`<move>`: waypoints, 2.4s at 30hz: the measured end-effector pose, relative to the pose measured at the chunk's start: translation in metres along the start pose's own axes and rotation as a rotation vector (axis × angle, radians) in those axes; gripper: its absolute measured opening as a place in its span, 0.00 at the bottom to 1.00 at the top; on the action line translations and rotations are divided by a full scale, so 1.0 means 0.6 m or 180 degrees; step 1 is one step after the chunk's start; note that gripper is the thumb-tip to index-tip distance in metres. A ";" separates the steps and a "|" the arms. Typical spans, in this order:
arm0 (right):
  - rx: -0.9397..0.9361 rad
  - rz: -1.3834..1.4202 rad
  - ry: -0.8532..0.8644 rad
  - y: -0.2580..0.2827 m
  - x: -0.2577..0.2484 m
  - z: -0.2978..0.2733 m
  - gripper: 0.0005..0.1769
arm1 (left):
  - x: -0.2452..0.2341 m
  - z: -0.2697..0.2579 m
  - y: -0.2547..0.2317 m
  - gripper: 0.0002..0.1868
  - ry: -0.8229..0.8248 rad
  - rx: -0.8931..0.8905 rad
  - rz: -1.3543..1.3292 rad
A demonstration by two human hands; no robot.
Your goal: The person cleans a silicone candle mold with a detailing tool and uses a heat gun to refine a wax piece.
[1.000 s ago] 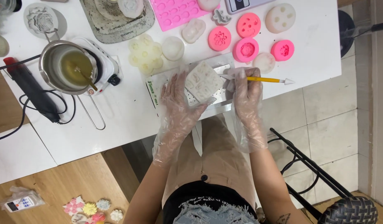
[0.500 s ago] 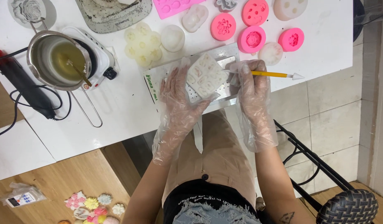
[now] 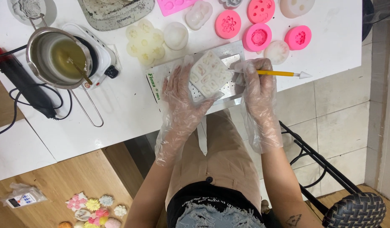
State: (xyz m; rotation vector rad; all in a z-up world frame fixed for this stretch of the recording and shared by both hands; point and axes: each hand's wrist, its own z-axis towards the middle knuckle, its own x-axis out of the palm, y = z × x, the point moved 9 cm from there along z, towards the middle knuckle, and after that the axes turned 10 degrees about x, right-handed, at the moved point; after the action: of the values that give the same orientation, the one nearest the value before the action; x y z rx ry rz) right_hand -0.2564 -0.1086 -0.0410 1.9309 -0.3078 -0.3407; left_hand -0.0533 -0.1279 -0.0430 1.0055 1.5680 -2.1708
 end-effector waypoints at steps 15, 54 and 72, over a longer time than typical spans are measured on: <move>0.0156 0.0180 0.0045 -0.008 -0.005 -0.003 0.13 | 0.012 -0.009 0.009 0.54 -0.0017 -0.0002 -0.0022; 0.0517 0.1204 -0.0028 -0.073 -0.030 0.011 0.06 | 0.005 -0.003 0.003 0.54 -0.0061 0.0073 0.0127; -0.0213 0.0213 -0.0237 -0.023 -0.018 -0.020 0.10 | -0.016 -0.013 -0.015 0.53 -0.0418 0.0105 0.0292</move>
State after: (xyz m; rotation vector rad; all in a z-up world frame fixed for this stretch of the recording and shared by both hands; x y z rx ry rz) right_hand -0.2612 -0.0895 -0.0485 1.8406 -0.4042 -0.3746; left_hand -0.0488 -0.1191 -0.0315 0.9059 1.4045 -2.1598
